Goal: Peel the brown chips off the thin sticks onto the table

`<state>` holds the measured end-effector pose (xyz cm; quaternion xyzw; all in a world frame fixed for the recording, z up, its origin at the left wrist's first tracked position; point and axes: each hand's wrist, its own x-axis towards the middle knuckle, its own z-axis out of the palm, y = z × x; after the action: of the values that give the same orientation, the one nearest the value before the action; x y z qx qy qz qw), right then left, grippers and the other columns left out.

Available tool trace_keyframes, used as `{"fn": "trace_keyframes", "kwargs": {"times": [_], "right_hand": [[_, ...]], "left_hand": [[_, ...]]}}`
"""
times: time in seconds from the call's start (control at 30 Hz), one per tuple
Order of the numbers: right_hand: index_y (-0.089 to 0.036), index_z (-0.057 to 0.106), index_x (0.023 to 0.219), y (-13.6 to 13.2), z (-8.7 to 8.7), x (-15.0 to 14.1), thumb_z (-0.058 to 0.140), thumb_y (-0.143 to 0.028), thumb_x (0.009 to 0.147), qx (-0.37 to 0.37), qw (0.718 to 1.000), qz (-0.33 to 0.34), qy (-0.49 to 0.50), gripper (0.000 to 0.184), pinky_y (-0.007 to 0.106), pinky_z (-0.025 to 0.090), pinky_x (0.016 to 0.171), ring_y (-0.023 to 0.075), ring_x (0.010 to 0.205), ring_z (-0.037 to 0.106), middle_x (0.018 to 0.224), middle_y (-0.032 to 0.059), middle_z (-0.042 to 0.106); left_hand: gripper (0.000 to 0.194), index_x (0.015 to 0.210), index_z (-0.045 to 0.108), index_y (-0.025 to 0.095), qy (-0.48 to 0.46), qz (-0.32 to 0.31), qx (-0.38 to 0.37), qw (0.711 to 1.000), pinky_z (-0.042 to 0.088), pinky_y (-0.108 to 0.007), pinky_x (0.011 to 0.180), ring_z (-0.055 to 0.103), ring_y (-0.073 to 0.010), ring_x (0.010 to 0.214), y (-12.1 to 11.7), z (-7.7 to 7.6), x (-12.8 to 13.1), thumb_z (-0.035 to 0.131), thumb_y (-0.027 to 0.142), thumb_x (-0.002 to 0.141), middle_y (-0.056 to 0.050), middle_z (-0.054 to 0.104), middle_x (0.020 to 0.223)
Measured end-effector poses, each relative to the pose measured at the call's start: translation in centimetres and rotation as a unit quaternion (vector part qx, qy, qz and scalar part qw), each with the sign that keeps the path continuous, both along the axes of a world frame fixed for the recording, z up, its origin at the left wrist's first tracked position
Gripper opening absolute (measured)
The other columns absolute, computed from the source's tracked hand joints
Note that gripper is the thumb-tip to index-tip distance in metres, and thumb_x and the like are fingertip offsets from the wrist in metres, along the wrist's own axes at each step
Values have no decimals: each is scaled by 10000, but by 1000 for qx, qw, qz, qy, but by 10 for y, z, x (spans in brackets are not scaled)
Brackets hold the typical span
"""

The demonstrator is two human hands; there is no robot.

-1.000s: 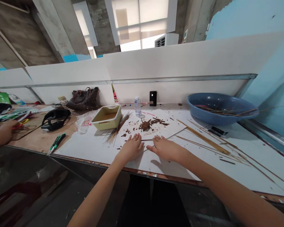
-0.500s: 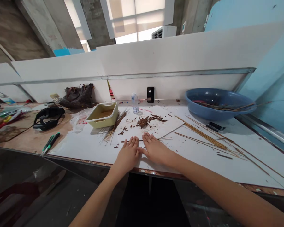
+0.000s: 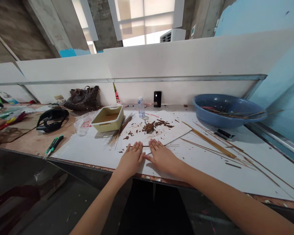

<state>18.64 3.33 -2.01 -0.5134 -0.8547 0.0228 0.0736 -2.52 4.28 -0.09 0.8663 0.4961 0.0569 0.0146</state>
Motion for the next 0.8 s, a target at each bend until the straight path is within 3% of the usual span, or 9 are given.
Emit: {"fn": "trace_keyframes", "kwargs": {"times": [0.13, 0.27, 0.33, 0.47, 0.57, 0.8], "right_hand": [[5, 332, 1747, 11, 8, -4, 310, -638, 1168, -7, 999, -34, -2, 866, 578, 276, 1391, 373, 1707, 263, 1794, 295, 279], [52, 330, 1731, -14, -7, -8, 262, -694, 1153, -2, 999, -37, -9, 946, 565, 284, 1392, 384, 1705, 270, 1793, 315, 261], [19, 345, 1739, -17, -12, -8, 273, -711, 1146, 6, 999, -32, -3, 943, 556, 294, 1392, 377, 1701, 292, 1791, 298, 297], [-44, 346, 1759, 7, -1, -3, 307, -674, 1156, -2, 1000, -30, 4, 873, 573, 305, 1384, 375, 1697, 304, 1792, 271, 325], [3, 335, 1747, 19, 4, 1, 277, -648, 1168, -7, 999, -35, 0, 873, 581, 285, 1388, 379, 1704, 279, 1793, 292, 304], [-35, 301, 1769, -11, -19, 10, 232, -712, 1150, 29, 1000, 2, 5, 920, 585, 308, 1386, 368, 1699, 311, 1802, 265, 300]], "left_hand": [[595, 1702, 465, 96, -5, 27, -17, 999, 246, -565, 1414, 365, -306, 1690, 13, 9, 8, 316, 325, 1172, -184, 404, 1780], [606, 1708, 453, 95, -14, 21, 21, 999, 274, -572, 1408, 404, -313, 1672, -8, -7, -2, 318, 347, 1173, -186, 455, 1755], [604, 1713, 450, 112, -16, 14, 25, 999, 288, -564, 1405, 406, -303, 1672, -12, -14, -8, 319, 356, 1176, -168, 447, 1762], [611, 1705, 450, 90, -8, 19, -3, 1000, 259, -578, 1405, 356, -309, 1694, 11, -5, -5, 307, 360, 1176, -177, 412, 1778], [622, 1703, 446, 74, -9, 31, -3, 999, 248, -596, 1400, 364, -324, 1690, 23, 2, 2, 309, 364, 1171, -210, 412, 1771], [631, 1761, 375, 161, -7, 13, 26, 1000, 271, -574, 1407, 372, -310, 1688, -4, -19, -16, 326, 391, 1175, -153, 415, 1784]]}}
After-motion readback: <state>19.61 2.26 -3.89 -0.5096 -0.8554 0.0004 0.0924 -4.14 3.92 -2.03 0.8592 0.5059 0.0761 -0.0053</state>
